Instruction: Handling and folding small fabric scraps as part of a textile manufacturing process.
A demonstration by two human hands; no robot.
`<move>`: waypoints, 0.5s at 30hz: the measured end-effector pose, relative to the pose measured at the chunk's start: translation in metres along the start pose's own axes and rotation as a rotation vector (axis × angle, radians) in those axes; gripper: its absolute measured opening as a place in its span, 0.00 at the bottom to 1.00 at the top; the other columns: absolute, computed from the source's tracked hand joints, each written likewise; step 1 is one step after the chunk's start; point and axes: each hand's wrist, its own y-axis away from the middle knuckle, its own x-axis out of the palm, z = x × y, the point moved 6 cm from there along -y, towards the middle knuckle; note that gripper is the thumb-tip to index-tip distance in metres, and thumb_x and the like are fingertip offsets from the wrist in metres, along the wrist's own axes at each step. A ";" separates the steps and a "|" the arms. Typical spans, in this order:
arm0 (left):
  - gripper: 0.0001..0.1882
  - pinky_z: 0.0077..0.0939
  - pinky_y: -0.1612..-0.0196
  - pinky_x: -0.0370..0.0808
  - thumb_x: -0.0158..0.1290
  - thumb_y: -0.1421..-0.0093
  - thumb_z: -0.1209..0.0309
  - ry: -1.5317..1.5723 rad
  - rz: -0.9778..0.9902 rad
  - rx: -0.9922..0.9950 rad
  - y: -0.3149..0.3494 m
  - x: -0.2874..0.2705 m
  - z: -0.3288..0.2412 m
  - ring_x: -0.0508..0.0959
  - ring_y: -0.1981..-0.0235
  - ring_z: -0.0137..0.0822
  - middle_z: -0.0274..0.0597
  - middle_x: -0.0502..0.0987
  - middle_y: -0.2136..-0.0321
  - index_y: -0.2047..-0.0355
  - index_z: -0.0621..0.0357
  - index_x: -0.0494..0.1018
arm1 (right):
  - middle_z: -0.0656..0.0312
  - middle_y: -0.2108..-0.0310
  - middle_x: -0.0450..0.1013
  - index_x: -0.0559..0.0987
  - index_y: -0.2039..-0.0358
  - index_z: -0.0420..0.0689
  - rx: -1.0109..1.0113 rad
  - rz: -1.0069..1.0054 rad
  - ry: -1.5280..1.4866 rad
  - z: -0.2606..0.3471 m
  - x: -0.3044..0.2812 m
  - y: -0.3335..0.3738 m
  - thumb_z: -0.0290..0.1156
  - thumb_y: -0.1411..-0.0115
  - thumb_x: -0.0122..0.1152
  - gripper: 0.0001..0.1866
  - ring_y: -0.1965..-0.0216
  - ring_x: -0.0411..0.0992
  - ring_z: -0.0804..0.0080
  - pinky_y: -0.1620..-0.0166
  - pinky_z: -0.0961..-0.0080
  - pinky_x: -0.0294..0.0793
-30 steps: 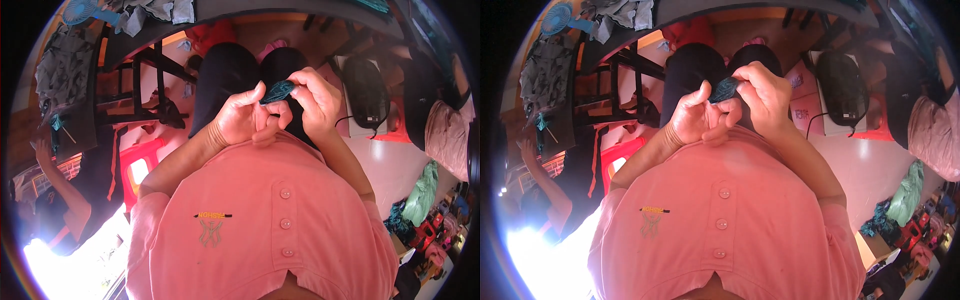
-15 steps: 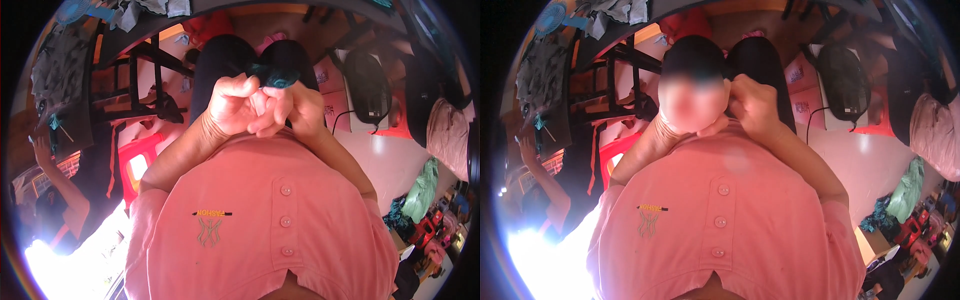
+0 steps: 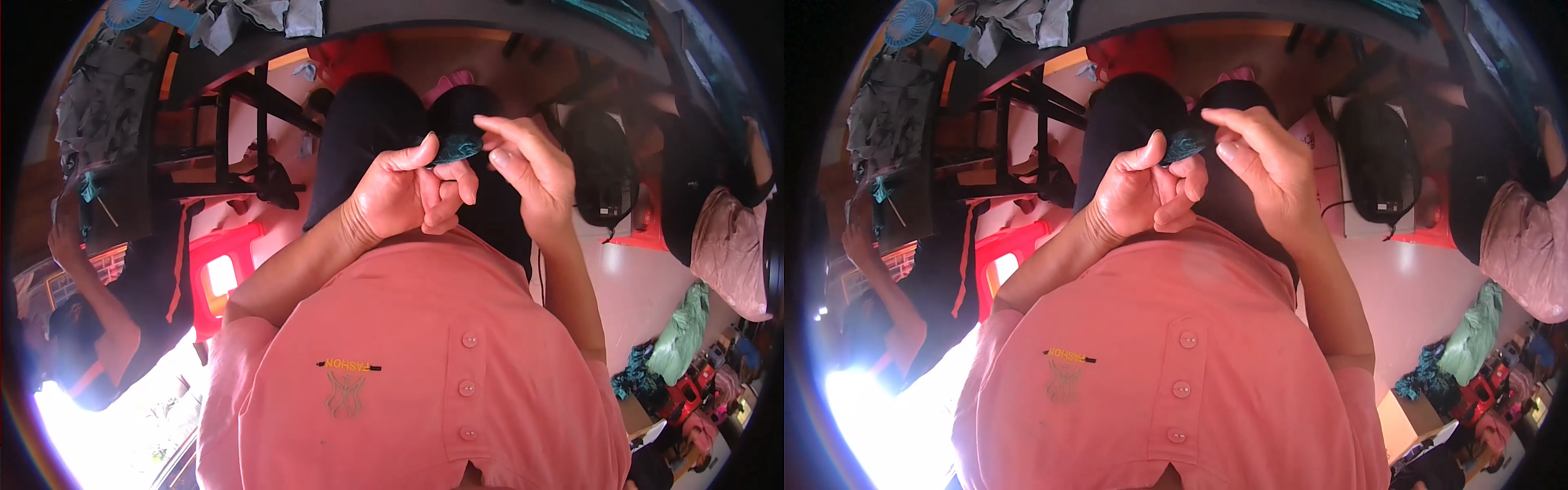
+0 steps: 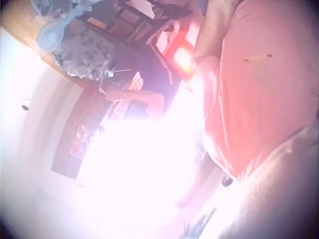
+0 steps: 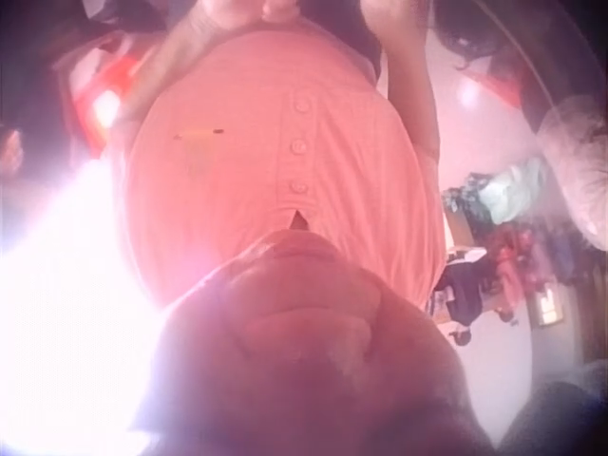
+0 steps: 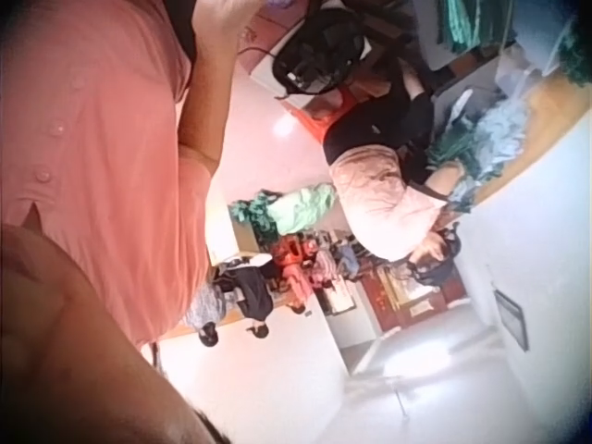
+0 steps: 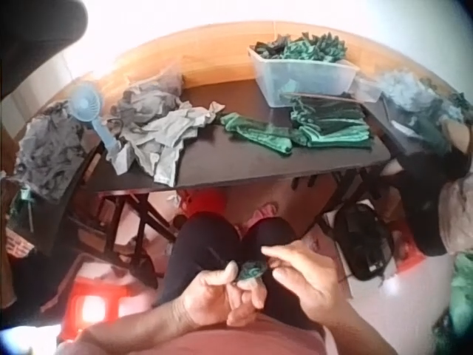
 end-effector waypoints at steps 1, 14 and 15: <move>0.41 0.25 0.75 0.61 0.32 0.37 0.37 -0.034 0.000 -0.032 0.001 -0.001 0.004 0.63 0.86 0.34 0.42 0.68 0.88 0.61 0.70 0.74 | 0.61 0.71 0.71 0.77 0.58 0.36 0.052 0.009 -0.006 -0.001 0.004 0.004 0.21 0.40 0.52 0.11 0.69 0.70 0.75 0.64 0.80 0.69; 0.36 0.25 0.78 0.67 0.36 0.34 0.46 -0.151 -0.080 -0.153 -0.002 0.011 0.014 0.68 0.90 0.36 0.56 0.77 0.79 0.66 0.75 0.75 | 0.61 0.73 0.73 0.76 0.68 0.35 0.108 -0.178 0.016 -0.029 0.007 0.033 0.23 0.44 0.51 0.07 0.77 0.69 0.78 0.74 0.82 0.67; 0.35 0.24 0.80 0.65 0.38 0.34 0.47 -0.339 -0.153 -0.140 -0.003 0.014 0.010 0.67 0.91 0.35 0.56 0.76 0.80 0.69 0.74 0.76 | 0.60 0.76 0.72 0.75 0.69 0.36 0.180 -0.212 -0.032 -0.033 0.006 0.036 0.22 0.46 0.51 0.06 0.77 0.70 0.75 0.72 0.80 0.68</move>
